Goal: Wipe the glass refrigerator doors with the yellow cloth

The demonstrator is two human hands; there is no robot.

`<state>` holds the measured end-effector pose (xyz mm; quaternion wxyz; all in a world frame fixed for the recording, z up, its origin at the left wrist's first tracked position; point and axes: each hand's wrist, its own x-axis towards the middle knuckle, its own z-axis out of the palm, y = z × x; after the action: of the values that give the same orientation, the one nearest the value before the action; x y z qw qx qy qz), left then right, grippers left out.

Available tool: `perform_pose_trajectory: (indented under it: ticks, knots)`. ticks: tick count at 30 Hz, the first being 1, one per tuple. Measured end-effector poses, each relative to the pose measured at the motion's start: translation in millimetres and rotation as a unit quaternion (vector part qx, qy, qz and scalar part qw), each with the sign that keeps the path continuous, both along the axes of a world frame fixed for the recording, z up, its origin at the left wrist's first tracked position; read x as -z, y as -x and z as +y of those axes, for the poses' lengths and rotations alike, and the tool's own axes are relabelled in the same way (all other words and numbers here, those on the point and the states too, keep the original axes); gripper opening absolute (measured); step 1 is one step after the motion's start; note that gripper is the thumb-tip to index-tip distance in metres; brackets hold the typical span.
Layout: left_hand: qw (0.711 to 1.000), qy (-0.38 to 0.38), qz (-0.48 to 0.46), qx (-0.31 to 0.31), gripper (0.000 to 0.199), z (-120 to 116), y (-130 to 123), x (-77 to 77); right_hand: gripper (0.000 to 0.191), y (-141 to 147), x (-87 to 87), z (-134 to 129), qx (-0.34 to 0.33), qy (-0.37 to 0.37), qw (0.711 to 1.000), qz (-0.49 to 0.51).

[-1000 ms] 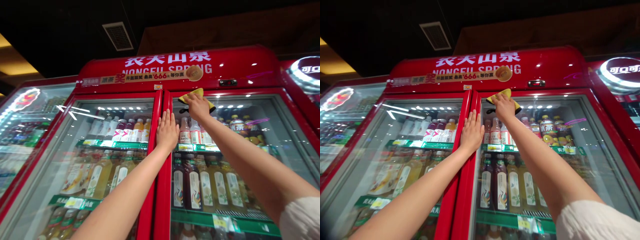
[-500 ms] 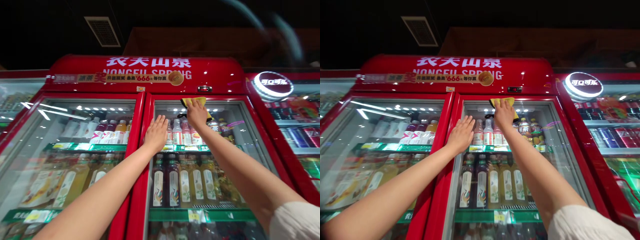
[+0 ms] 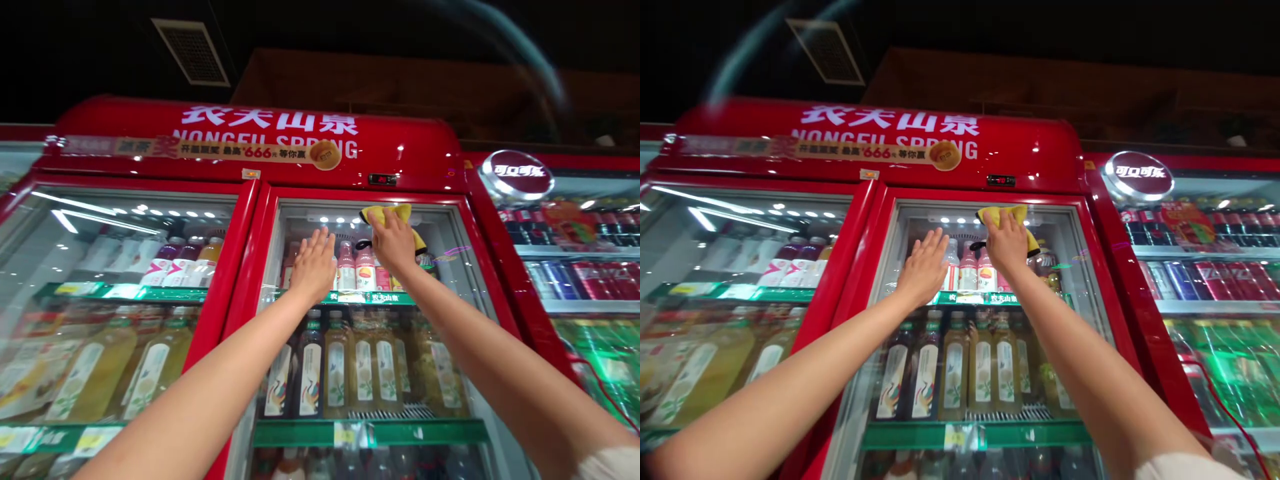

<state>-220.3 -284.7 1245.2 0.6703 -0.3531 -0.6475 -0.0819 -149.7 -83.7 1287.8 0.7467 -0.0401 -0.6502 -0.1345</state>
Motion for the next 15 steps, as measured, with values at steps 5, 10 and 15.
perform_pose_trajectory:
  ticks: [5,10,15]
  knots:
    - [1.0,-0.016,-0.002,-0.005,0.059,25.8,-9.6,1.7,0.052,-2.3,2.8,1.2,0.003,-0.06,0.997,-0.054]
    - [0.999,-0.001,0.034,0.001,0.057,54.3,-20.6,0.4,0.053,-21.4,-34.9,44.3,0.008,-0.016,1.0,-0.021]
    - [0.999,0.004,0.03,0.009,0.057,71.7,-25.4,3.0,0.057,-23.9,5.8,67.1,0.019,0.015,1.0,0.009]
